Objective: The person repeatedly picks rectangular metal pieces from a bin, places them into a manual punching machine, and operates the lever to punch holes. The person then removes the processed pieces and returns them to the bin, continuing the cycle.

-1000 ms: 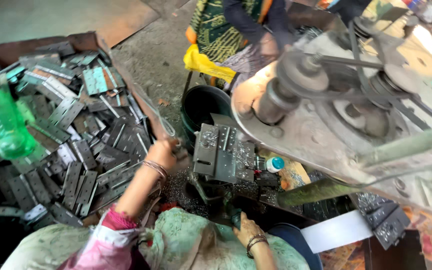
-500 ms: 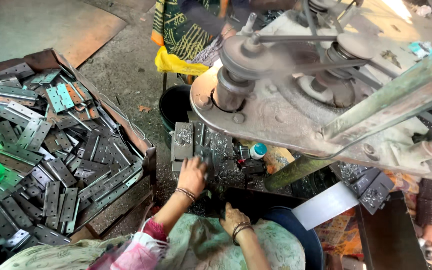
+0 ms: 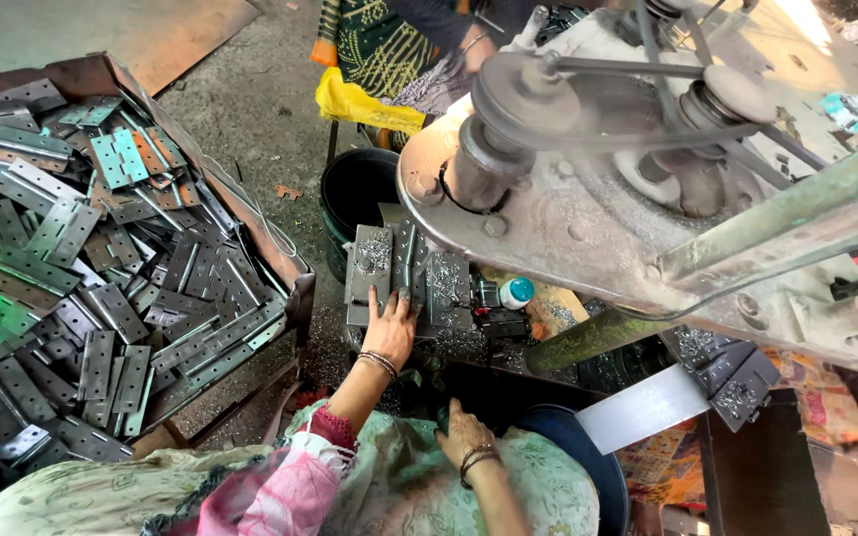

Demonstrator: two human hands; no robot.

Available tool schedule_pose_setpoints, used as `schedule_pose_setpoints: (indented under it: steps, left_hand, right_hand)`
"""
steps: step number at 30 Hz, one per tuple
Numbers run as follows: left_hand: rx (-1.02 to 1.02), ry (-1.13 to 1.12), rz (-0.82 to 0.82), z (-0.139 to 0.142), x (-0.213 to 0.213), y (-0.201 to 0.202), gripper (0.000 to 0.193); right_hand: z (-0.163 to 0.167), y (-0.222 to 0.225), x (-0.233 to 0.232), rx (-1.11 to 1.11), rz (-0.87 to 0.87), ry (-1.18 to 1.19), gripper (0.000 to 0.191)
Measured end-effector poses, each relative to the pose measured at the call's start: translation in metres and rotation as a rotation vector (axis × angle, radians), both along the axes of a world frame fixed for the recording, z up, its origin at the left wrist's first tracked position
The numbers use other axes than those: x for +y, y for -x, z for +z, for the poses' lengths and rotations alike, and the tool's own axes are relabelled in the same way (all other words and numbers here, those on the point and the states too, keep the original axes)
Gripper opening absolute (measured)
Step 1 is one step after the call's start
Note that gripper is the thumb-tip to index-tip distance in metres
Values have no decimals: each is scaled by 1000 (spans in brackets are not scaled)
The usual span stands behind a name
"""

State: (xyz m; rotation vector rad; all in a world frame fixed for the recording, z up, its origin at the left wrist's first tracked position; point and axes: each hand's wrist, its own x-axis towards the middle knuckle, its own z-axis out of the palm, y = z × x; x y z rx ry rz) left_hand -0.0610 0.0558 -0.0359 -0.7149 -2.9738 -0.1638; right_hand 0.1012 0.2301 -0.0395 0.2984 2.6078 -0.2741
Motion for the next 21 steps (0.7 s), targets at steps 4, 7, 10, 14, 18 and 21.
schedule_pose_setpoints:
  steps: [4, 7, 10, 14, 18, 21]
  left_hand:
    - [81, -21, -4, -4, -1, 2, 47]
    - [86, -63, 1, -2, -4, 2, 46]
    - [176, -69, 31, 1, -8, -11, 51]
    - [91, -135, 140, 6, -12, -14, 40]
    - [130, -77, 158, 12, -7, -2, 41]
    - [49, -48, 158, 17, -5, 13, 38]
  right_hand:
    - [-69, -23, 0, 42, -37, 0, 82]
    - [-105, -20, 4, 44, -42, 17, 87]
    - [-106, -24, 3, 101, -96, 79, 86]
    - [-72, -14, 8, 131, -57, 78, 83]
    - [-30, 0, 21, 35, 23, 1, 63]
    - [-28, -1, 17, 36, 39, -1, 58]
